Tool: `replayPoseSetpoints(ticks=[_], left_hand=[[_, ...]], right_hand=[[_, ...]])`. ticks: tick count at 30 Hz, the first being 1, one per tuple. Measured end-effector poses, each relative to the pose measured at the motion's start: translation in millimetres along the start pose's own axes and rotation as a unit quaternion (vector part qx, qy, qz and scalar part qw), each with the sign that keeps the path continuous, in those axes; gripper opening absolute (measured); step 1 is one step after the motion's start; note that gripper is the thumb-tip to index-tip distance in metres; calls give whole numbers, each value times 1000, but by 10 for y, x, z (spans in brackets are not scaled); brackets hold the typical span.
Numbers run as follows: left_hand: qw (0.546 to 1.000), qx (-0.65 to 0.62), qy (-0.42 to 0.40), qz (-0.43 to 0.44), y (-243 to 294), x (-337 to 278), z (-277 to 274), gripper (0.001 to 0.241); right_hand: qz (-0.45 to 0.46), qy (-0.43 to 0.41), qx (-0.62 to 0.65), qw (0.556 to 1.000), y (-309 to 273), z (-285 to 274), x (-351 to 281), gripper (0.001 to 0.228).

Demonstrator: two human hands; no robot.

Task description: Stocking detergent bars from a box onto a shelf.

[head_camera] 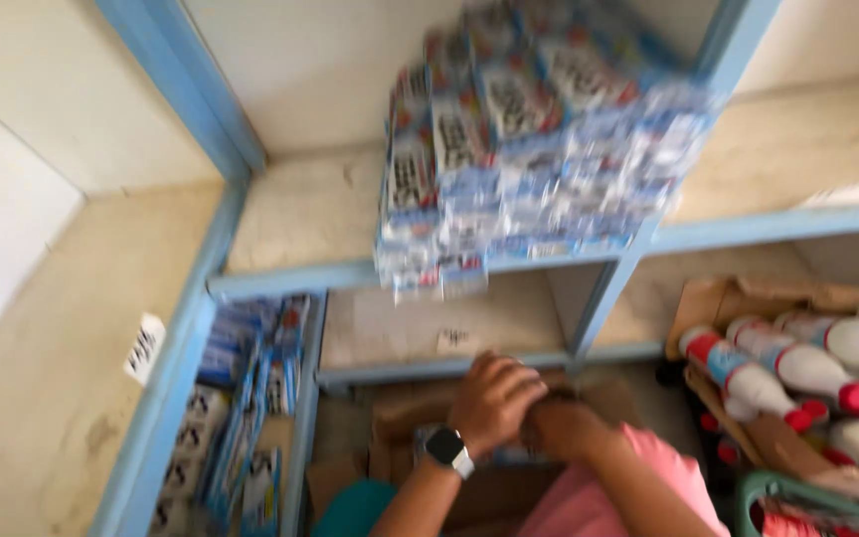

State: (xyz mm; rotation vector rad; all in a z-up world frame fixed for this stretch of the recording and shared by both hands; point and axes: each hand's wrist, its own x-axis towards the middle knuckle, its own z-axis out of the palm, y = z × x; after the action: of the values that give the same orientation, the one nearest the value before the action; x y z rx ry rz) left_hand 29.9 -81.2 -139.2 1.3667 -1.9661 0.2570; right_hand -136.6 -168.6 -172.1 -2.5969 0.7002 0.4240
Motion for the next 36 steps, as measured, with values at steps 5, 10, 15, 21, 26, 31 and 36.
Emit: replayPoseSetpoints(ticks=[5, 10, 15, 21, 26, 31, 36], left_hand=[[941, -64, -75, -323, -466, -1267, 844, 37], [769, -94, -401, -488, -653, -1656, 1241, 36], [721, 15, -567, -398, -626, -1866, 1608, 43], [768, 53, -502, -394, -766, -2334, 2132, 39], [803, 73, -430, -407, -849, -2514, 2382, 38], [801, 122, -448, -378, -859, -2543, 2563, 43], [766, 118, -507, -379, -728, -2193, 2332, 62]], right_hand=[[34, 86, 48, 995, -71, -191, -95, 57], [54, 35, 53, 997, -213, -310, -121, 65], [38, 29, 54, 997, -334, -392, -155, 68], [18, 46, 52, 997, -255, -362, -151, 68], [21, 38, 53, 998, -337, -427, -122, 68], [18, 29, 64, 997, -332, -407, -105, 65], [-21, 47, 79, 996, -275, -366, -65, 66]])
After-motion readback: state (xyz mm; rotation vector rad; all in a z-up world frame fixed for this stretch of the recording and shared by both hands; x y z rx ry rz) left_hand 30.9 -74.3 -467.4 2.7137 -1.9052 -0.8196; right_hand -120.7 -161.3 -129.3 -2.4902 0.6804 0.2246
